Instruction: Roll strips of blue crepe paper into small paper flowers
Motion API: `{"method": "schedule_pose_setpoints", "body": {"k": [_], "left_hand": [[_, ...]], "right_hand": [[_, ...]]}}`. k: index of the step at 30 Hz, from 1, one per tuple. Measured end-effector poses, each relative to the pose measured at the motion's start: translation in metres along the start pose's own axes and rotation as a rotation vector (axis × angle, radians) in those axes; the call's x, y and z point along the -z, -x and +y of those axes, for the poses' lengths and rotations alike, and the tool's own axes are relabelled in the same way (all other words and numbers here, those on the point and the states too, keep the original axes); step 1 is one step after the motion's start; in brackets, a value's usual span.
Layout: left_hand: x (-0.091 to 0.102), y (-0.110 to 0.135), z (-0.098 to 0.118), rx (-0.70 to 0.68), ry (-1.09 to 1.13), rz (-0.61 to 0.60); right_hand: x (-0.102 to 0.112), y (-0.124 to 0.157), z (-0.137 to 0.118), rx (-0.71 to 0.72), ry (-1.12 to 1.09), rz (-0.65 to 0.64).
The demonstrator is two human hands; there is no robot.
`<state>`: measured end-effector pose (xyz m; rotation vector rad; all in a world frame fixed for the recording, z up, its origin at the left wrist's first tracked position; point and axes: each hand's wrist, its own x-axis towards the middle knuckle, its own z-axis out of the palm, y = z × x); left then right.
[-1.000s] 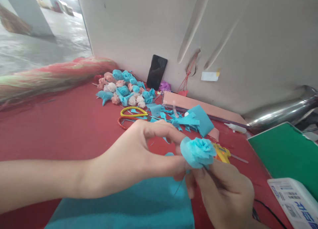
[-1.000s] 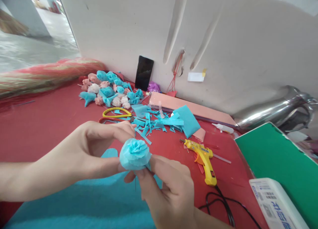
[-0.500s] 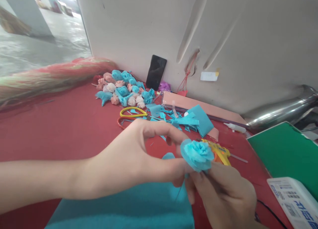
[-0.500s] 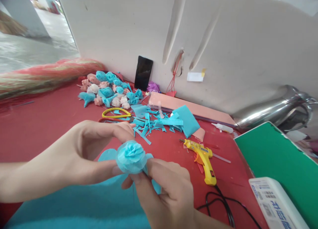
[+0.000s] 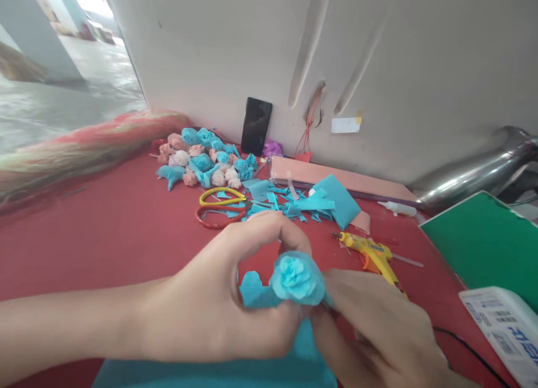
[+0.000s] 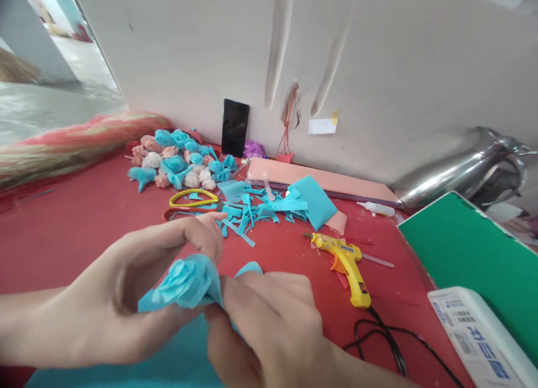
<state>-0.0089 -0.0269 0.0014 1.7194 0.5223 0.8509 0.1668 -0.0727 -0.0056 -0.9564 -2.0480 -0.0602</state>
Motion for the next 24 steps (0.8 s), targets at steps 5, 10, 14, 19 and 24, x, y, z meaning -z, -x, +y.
{"method": "schedule_pose_setpoints", "body": {"k": [5, 10, 14, 19, 24], "left_hand": [[0.003, 0.001, 0.003, -0.232, -0.299, 0.005], [0.004, -0.002, 0.003, -0.351, -0.399, -0.020], [0.006, -0.003, 0.000, -0.369, -0.442, -0.059], [0.008, -0.002, -0.001, -0.365, -0.454, -0.071], [0.011, -0.004, 0.001, -0.335, -0.499, -0.068]], "right_hand": [[-0.002, 0.000, 0.001, 0.138, 0.180, 0.027], [-0.004, -0.003, 0.003, 0.230, 0.315, 0.027], [-0.002, 0.001, -0.001, 0.228, 0.359, 0.054], [-0.004, -0.002, -0.010, 0.151, 0.382, 0.095], [-0.009, -0.006, -0.006, 0.146, 0.388, 0.182]]}}
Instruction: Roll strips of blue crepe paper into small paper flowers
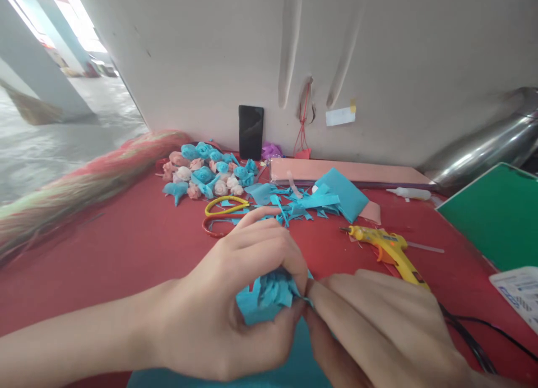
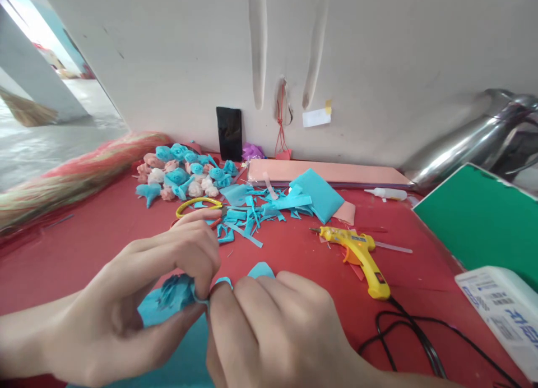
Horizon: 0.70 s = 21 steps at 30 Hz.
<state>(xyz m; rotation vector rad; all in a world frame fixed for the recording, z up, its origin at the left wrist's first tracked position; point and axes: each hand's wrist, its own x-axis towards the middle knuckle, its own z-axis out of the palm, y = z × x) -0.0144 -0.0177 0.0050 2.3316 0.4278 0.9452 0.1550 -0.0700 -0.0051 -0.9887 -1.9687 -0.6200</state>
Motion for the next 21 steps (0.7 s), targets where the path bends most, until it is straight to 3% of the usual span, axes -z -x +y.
{"method": "schedule_pose_setpoints", "body": {"k": [1, 7, 16, 21], "left_hand": [[0.001, -0.001, 0.000, -0.005, -0.009, -0.015], [0.004, -0.002, 0.000, -0.061, -0.063, -0.068], [-0.005, 0.002, -0.001, 0.134, 0.025, -0.013], [-0.005, -0.002, -0.003, 0.069, -0.008, -0.013]], "right_hand": [[-0.001, 0.001, 0.001, 0.041, -0.024, 0.052], [0.000, 0.006, 0.004, 0.012, -0.106, -0.021], [0.009, 0.002, 0.005, 0.129, -0.018, -0.212], [0.010, 0.004, 0.004, 0.188, 0.036, -0.253]]}}
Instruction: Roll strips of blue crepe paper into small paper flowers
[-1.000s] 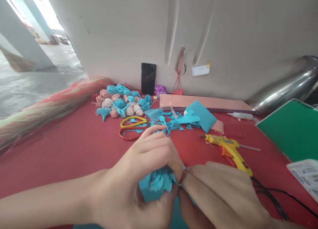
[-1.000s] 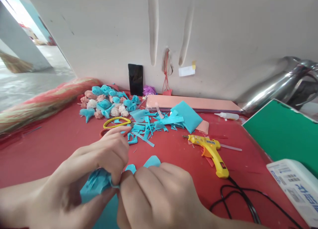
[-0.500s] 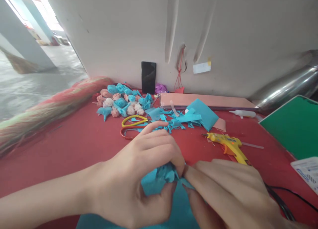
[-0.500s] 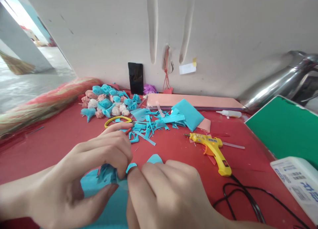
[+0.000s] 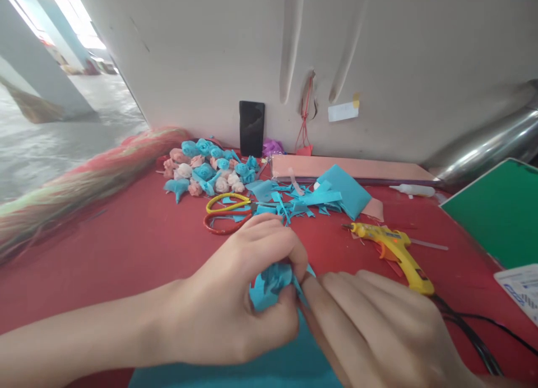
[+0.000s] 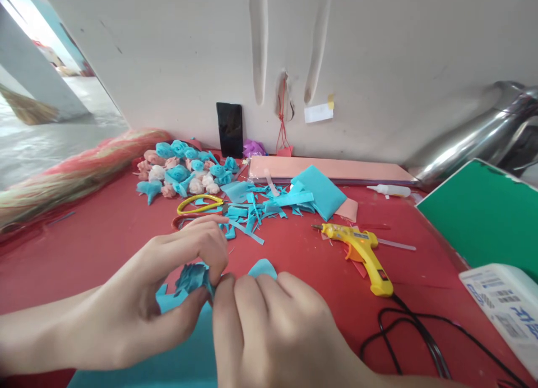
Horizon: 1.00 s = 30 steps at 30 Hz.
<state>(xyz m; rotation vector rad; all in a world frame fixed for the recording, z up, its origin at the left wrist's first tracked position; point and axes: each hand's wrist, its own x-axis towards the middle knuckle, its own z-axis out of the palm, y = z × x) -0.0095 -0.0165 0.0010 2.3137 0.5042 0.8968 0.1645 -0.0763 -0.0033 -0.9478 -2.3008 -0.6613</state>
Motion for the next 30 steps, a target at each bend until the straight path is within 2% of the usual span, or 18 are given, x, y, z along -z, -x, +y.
{"method": "schedule_pose_setpoints", "body": {"k": [6, 10, 14, 17, 22, 27, 30], "left_hand": [[0.004, -0.003, 0.001, -0.043, -0.046, -0.029], [0.018, -0.006, 0.003, -0.014, 0.099, -0.049], [0.033, -0.011, -0.002, 0.070, 0.226, -0.135], [0.039, -0.015, -0.009, 0.110, 0.333, -0.209], [0.040, -0.018, -0.015, 0.196, 0.480, -0.354], [0.038, -0.017, -0.017, 0.252, 0.644, -0.337], [0.040, -0.017, -0.019, 0.236, 0.687, -0.420]], "right_hand": [[0.001, 0.000, 0.001, 0.041, 0.044, -0.032], [-0.001, -0.001, 0.005, 0.027, 0.046, -0.005], [-0.005, -0.001, 0.010, 0.069, 0.025, 0.028], [-0.007, 0.000, 0.013, 0.079, 0.002, 0.099], [-0.009, -0.001, 0.016, 0.144, -0.018, 0.073], [-0.012, 0.002, 0.017, 0.152, -0.050, 0.122], [-0.013, 0.001, 0.018, 0.156, -0.090, 0.117]]}}
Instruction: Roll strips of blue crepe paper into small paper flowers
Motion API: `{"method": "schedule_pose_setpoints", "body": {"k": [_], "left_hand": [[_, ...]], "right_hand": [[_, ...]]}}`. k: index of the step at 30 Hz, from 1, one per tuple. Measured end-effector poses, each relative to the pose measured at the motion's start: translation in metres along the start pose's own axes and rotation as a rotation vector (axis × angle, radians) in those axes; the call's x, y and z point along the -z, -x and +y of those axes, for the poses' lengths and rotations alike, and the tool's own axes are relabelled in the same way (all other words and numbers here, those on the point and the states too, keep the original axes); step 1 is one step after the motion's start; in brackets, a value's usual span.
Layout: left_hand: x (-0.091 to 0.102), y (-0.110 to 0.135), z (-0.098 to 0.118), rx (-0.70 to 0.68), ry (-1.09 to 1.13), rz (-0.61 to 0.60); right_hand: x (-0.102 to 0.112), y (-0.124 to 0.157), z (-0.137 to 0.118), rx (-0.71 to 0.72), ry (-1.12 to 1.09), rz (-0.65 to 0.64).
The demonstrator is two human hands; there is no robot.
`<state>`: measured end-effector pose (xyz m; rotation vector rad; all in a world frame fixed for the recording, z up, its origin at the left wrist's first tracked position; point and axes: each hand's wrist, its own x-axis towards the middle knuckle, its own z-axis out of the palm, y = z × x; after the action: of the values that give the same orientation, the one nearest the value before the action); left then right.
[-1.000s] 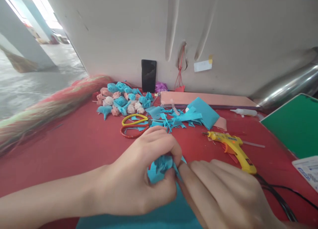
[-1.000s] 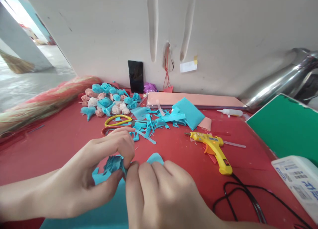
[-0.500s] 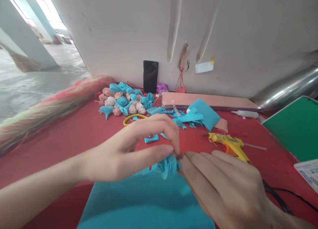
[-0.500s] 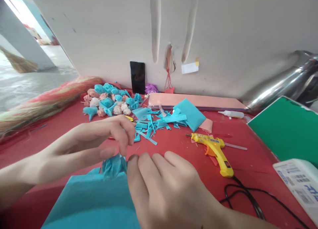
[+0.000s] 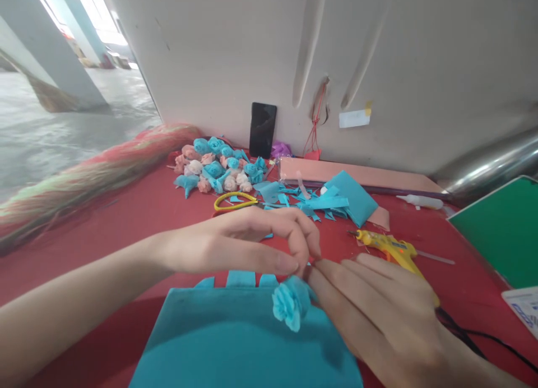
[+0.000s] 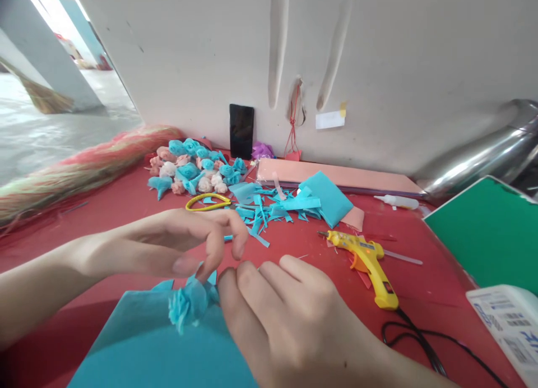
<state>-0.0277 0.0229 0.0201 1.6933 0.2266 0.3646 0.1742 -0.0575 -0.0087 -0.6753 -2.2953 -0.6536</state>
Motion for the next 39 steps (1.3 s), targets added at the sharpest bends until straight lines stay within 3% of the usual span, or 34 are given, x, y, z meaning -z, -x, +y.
{"method": "schedule_pose_setpoints", "body": {"k": [3, 6, 9, 11, 15, 23, 27, 35, 39], "left_hand": [[0.003, -0.001, -0.002, -0.007, 0.015, 0.008], [0.000, -0.005, -0.006, -0.029, 0.055, 0.110], [-0.007, -0.009, -0.009, -0.039, 0.200, 0.189], [-0.013, -0.011, -0.011, -0.032, 0.345, 0.181], [-0.021, -0.012, -0.012, 0.028, 0.406, 0.258], [-0.028, -0.010, -0.010, -0.020, 0.414, 0.327], [-0.031, -0.009, -0.014, -0.075, 0.498, 0.278], [-0.036, -0.007, -0.018, -0.060, 0.530, 0.281], [-0.036, -0.008, -0.016, -0.014, 0.491, 0.281]], "right_hand": [[0.000, -0.004, 0.002, -0.076, -0.139, -0.021], [0.001, -0.007, 0.004, -0.221, -0.338, -0.034], [0.000, -0.007, 0.005, -0.414, -0.613, -0.103], [-0.002, -0.005, 0.005, -0.562, -0.810, -0.134], [-0.007, -0.002, 0.004, -0.747, -1.158, -0.095], [-0.015, 0.002, 0.003, -0.873, -1.618, -0.075], [-0.015, 0.000, 0.002, -0.883, -1.770, -0.077], [-0.015, -0.001, -0.002, -0.914, -1.822, -0.086], [-0.016, 0.002, -0.002, -1.033, -1.893, -0.081]]}}
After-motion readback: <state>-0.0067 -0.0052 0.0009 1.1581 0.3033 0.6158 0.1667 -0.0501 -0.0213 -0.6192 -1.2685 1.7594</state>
